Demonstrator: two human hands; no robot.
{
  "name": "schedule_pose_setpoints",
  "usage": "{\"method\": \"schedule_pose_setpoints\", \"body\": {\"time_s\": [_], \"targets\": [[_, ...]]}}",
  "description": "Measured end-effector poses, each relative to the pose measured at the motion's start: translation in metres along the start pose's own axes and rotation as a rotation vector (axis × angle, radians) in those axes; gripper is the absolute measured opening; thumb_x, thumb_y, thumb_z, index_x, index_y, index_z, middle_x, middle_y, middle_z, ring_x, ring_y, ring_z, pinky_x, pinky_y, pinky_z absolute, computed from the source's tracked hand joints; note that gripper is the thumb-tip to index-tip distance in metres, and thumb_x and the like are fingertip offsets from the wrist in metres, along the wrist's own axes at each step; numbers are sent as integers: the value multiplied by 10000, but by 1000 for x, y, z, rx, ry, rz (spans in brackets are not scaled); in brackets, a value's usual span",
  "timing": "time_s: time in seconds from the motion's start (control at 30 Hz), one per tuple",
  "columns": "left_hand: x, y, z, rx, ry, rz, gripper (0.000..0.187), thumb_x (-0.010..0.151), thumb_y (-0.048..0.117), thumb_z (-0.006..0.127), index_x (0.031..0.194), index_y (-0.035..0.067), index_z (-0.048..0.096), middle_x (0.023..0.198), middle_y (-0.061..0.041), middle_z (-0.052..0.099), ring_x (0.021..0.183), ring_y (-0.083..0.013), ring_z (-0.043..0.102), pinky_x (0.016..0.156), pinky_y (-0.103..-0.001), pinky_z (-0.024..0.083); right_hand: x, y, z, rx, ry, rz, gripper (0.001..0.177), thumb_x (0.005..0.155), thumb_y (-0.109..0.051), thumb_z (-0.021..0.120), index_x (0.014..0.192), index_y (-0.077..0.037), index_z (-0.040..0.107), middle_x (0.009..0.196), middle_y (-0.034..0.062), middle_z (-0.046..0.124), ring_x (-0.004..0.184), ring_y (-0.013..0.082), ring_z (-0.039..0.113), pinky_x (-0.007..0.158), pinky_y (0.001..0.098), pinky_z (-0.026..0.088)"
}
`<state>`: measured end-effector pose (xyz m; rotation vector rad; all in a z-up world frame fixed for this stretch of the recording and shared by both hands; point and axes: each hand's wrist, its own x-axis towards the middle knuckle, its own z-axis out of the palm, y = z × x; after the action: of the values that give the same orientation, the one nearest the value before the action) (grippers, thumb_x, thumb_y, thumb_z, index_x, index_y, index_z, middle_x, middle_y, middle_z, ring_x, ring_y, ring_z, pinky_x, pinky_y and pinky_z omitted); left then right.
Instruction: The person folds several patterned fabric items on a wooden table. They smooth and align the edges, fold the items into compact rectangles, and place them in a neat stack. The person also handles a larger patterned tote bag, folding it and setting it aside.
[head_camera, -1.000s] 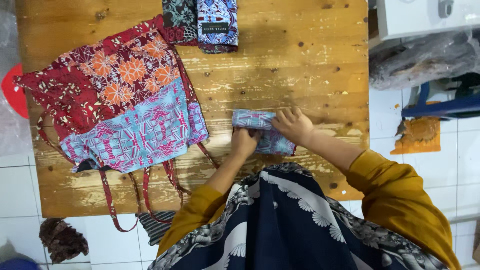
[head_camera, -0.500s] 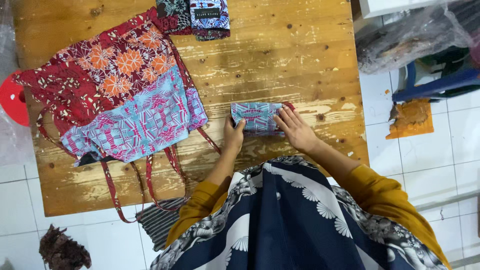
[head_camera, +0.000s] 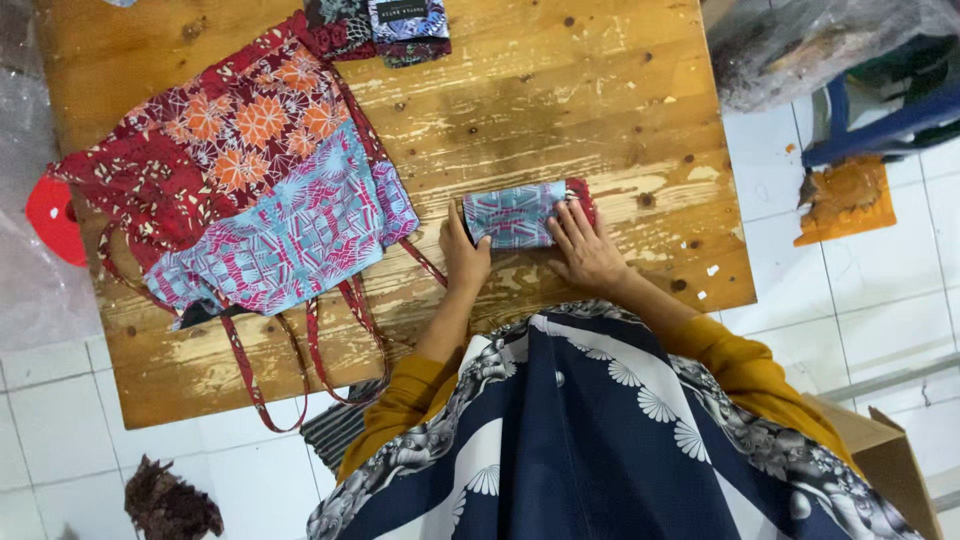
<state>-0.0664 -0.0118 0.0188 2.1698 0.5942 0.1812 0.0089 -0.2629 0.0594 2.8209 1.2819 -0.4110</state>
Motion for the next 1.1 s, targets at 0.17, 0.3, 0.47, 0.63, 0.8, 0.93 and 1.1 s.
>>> {"method": "schedule_pose_setpoints", "body": {"time_s": [0.17, 0.3, 0.47, 0.63, 0.8, 0.93, 1.1], "targets": [[29, -8, 6, 11, -123, -194, 960, 712, 141, 882, 1497, -2, 348, 1399, -254, 517, 1289, -395, 505, 1066, -453, 423, 16, 40, -4, 388, 123, -46, 578, 1036, -289, 589, 1583, -154, 465, 1559, 116, 452, 1440, 299, 393, 1185, 521, 398], [37, -16, 0, -19, -266, -299, 557, 733, 185, 866, 1210, -2, 648, 1222, -208, 705, 1167, -357, 672, 1017, -427, 520, 53, 49, -26, 205, 80, 109, 774, 761, -52, 708, 1506, -146, 519, 1631, 246, 337, 1386, 444, 355, 1038, 651, 369], [25, -18, 4, 70, -75, -61, 496, 644, 107, 924, 1046, -4, 655, 1051, -225, 675, 1026, -402, 629, 883, -450, 512, 100, 50, -68, 124, -390, 78, 739, 726, -220, 846, 1389, -95, 544, 1547, 159, 417, 1455, 350, 346, 1092, 700, 293], [16, -6, -35, -392, -254, 148, 389, 798, 54, 750, 1152, 57, 589, 1095, -143, 677, 1022, -344, 682, 866, -427, 577, 72, 52, -89, 308, -137, -58, 428, 737, -183, 823, 1111, -80, 644, 1176, 150, 641, 1136, 362, 631, 910, 471, 545], [22, -2, -74, -71, -83, 729, 243, 966, 36, 611, 1194, 117, 633, 1267, -101, 667, 1187, -333, 664, 1004, -425, 541, 53, 60, -65, 4, 604, -328, 254, 721, -123, 754, 920, -114, 598, 956, 101, 568, 887, 290, 590, 669, 405, 477], [30, -7, -63, 119, -191, 835, 211, 932, 32, 627, 1132, 88, 663, 1261, -113, 651, 1234, -344, 620, 1081, -439, 483, 64, 53, -36, -102, 521, -394, 168, 842, -194, 708, 976, -157, 614, 960, 75, 531, 911, 244, 547, 789, 389, 482], [9, -26, -57, 217, -296, 712, 375, 803, -45, 592, 1142, 91, 675, 1310, -112, 658, 1291, -337, 607, 1167, -446, 466, 34, 30, -13, -47, 387, -219, 257, 866, -227, 645, 1101, -123, 633, 1072, 100, 555, 1054, 276, 537, 934, 427, 477]]}}
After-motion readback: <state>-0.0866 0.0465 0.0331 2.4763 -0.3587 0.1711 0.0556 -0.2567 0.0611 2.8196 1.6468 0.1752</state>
